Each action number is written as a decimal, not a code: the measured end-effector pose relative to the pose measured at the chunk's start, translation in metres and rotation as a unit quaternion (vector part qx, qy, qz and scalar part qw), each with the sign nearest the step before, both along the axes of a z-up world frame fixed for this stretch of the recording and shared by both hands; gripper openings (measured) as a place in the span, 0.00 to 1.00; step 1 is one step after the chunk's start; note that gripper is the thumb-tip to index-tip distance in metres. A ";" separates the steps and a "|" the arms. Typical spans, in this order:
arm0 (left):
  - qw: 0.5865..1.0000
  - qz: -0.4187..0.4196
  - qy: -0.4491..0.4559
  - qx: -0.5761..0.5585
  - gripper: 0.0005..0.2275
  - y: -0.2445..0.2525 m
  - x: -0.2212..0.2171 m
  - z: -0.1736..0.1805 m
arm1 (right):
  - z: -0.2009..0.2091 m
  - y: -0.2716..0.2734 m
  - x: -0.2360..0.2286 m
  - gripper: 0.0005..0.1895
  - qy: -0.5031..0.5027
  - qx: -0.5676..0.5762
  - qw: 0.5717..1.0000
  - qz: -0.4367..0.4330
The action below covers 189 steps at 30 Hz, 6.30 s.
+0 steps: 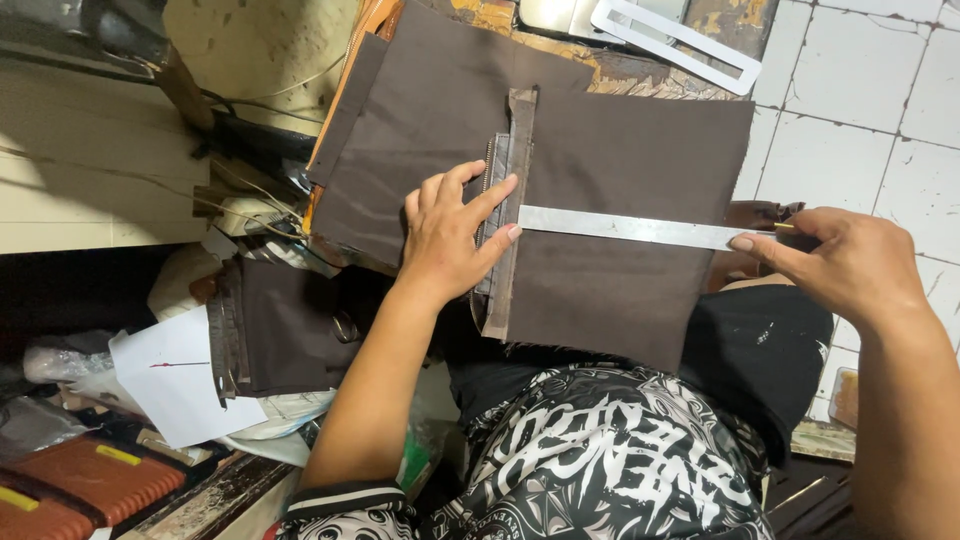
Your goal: Measuring and marking leather components on a workbench using a metal ruler and a pencil
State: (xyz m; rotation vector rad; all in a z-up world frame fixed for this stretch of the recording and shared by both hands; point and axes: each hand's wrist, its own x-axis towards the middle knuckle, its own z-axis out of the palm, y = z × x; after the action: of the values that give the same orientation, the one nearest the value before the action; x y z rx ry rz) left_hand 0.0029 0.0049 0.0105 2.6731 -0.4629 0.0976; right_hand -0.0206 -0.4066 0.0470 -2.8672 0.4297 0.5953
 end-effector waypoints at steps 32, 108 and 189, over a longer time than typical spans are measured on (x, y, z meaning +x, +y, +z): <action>0.997 0.069 -0.015 -0.029 0.19 -0.014 0.002 -0.003 | 0.012 0.005 0.005 0.34 0.031 -0.011 0.999 0.002; 0.991 0.051 -0.099 -0.075 0.19 -0.013 0.001 -0.017 | -0.052 0.159 0.030 0.05 -0.317 0.452 0.821 0.144; 0.930 -0.176 0.307 0.101 0.14 -0.108 0.080 0.060 | -0.070 -0.053 -0.063 0.10 -0.359 0.395 0.817 -0.217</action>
State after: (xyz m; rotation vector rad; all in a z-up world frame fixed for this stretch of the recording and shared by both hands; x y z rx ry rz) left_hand 0.0827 -0.1027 0.0705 2.5686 -0.7534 -0.9079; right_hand -0.0841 -0.4597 -0.0232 -1.8773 0.5107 -0.3428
